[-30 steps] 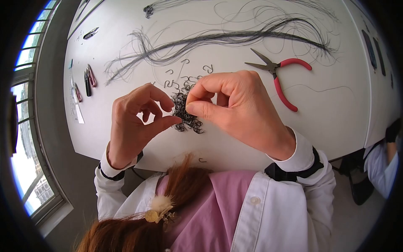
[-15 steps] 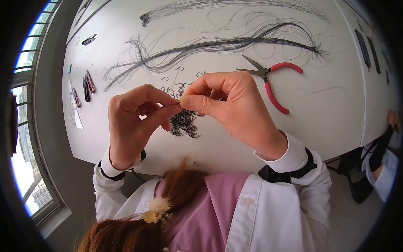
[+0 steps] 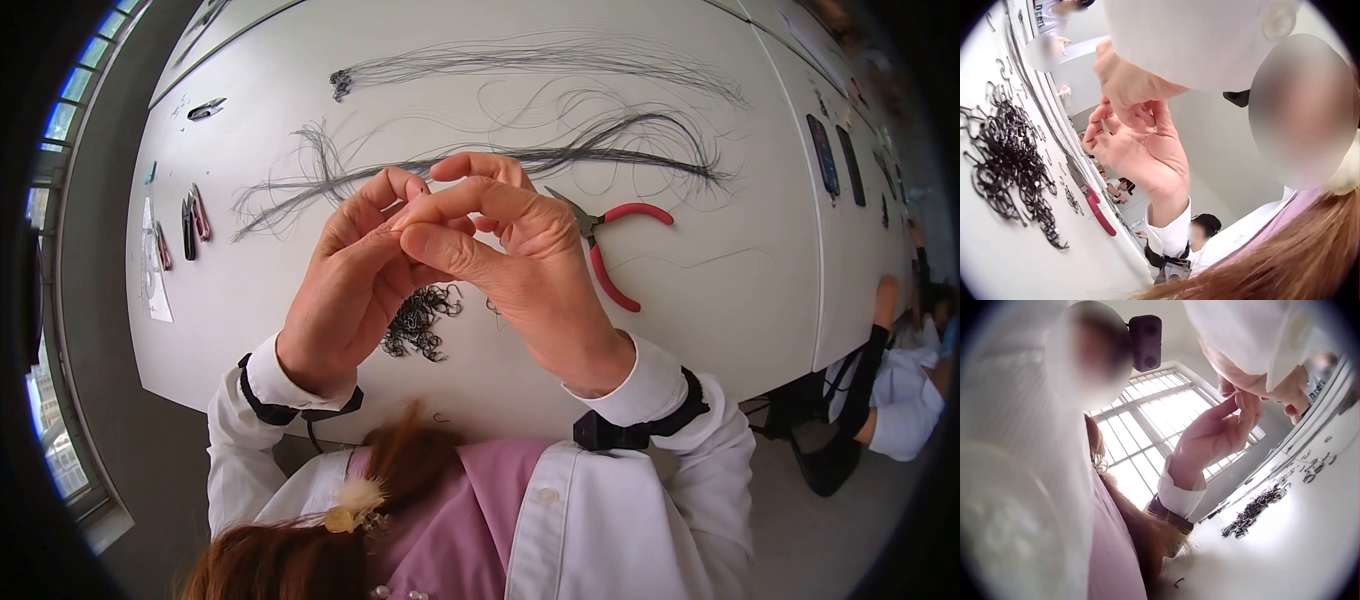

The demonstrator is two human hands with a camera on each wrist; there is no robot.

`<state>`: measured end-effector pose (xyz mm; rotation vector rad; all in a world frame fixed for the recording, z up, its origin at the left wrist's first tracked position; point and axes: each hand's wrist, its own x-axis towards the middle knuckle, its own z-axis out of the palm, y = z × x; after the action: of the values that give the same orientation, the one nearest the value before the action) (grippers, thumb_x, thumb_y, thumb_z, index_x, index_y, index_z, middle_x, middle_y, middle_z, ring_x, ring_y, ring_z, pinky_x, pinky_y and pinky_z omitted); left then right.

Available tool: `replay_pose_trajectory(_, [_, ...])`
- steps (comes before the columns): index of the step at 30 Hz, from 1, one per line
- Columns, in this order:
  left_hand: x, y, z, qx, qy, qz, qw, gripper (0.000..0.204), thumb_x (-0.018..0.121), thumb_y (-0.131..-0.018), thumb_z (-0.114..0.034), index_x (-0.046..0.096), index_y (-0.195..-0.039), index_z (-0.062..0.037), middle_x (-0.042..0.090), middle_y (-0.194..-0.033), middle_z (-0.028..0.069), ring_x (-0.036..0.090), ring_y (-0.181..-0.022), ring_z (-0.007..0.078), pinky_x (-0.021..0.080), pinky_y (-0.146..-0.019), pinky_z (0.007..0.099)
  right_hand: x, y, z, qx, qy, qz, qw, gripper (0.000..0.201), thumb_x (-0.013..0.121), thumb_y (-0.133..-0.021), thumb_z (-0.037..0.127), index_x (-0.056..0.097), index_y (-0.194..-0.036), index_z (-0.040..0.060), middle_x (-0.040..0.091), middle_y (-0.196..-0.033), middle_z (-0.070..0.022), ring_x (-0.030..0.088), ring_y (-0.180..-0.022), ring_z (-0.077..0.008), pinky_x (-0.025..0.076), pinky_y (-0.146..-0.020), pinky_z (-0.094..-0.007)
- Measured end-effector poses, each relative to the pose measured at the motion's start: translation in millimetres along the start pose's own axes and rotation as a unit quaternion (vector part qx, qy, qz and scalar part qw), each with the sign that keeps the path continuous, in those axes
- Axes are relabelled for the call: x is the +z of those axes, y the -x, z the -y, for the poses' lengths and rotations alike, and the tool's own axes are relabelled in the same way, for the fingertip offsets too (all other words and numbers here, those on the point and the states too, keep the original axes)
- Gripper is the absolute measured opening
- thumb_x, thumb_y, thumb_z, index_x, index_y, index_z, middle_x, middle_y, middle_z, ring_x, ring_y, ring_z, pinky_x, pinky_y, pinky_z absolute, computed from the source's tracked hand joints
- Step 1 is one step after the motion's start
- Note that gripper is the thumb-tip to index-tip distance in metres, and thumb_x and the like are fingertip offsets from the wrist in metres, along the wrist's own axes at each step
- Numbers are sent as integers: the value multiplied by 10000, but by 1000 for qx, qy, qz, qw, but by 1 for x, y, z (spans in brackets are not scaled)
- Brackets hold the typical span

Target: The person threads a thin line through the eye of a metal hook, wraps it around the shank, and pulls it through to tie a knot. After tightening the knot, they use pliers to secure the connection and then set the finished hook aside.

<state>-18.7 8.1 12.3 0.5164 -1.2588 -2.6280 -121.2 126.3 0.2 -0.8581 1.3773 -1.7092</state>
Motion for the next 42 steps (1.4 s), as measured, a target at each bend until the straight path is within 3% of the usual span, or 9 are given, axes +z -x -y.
replay_pose_trajectory(3, [3,-2,-2,-16,-17,-6,1000,44,480,-931,-111,479,-958,-76,578,-848,11,567,-732,87,477,-675,226,1,-1,6,35,-56,-30,997,75,635,-843,116,663,-912,109,486,-1148,-21,461,-1045,-113,384,-868,-305])
replay_pose_trajectory(5, [-8,-4,-2,-37,23,69,997,37,504,-920,-102,487,-945,-81,528,-780,-29,454,-625,54,389,-583,194,1,-3,6,5,-94,-46,994,94,680,-815,118,683,-900,79,513,-997,-19,448,-1002,-74,412,-735,-219])
replay_pose_trajectory(8, [-8,-6,-1,-49,40,47,997,23,532,-901,-87,514,-900,-74,480,-736,-46,362,-586,51,313,-543,191,-3,-3,5,16,-96,-43,994,74,667,-823,106,674,-886,68,526,-984,-11,457,-979,-78,410,-772,-238])
replay_pose_trajectory(15, [-12,-8,-2,-100,90,13,991,60,561,-877,-80,557,-819,-64,515,-762,-31,397,-626,57,342,-565,194,-9,-6,5,26,-97,-47,994,47,649,-831,85,652,-861,49,586,-870,0,480,-933,-88,380,-832,-259])
replay_pose_trajectory(28, [-14,-4,-8,-149,24,58,987,80,622,-852,-115,583,-810,-60,547,-805,-25,479,-694,42,415,-652,182,-15,-7,6,9,-88,-21,996,55,632,-845,80,635,-884,41,579,-896,-5,498,-830,-76,395,-785,-240])
replay_pose_trajectory(33, [-12,-4,-13,-165,20,48,985,59,620,-839,-100,586,-812,-60,551,-797,-27,480,-691,41,414,-658,174,-21,-13,15,-23,-71,-45,996,273,588,-864,117,555,-1122,32,563,-1035,-34,481,-889,-94,375,-824,-239])
replay_pose_trajectory(35, [-15,-5,-16,-172,5,90,981,46,621,-827,-86,589,-807,-59,558,-789,-29,490,-696,38,419,-670,171,-30,-15,20,-44,-47,-37,997,391,611,-823,107,511,-1192,26,558,-1068,-44,480,-935,-111,366,-836,-246])
replay_pose_trajectory(37, [-14,-4,-19,-182,-13,89,979,41,621,-822,-82,593,-804,-58,562,-784,-28,498,-699,37,422,-670,169,-38,-16,24,-112,99,60,987,437,639,-770,94,520,-1184,19,565,-1059,-50,488,-957,-122,362,-849,-260])
replay_pose_trajectory(42, [-12,-4,-22,-204,-46,89,974,34,630,-813,-75,603,-798,-60,576,-767,-28,522,-699,35,427,-658,168,-42,-17,28,-171,257,121,943,303,765,-644,93,675,-933,73,612,-940,-42,536,-853,-154,432,-724,-277])
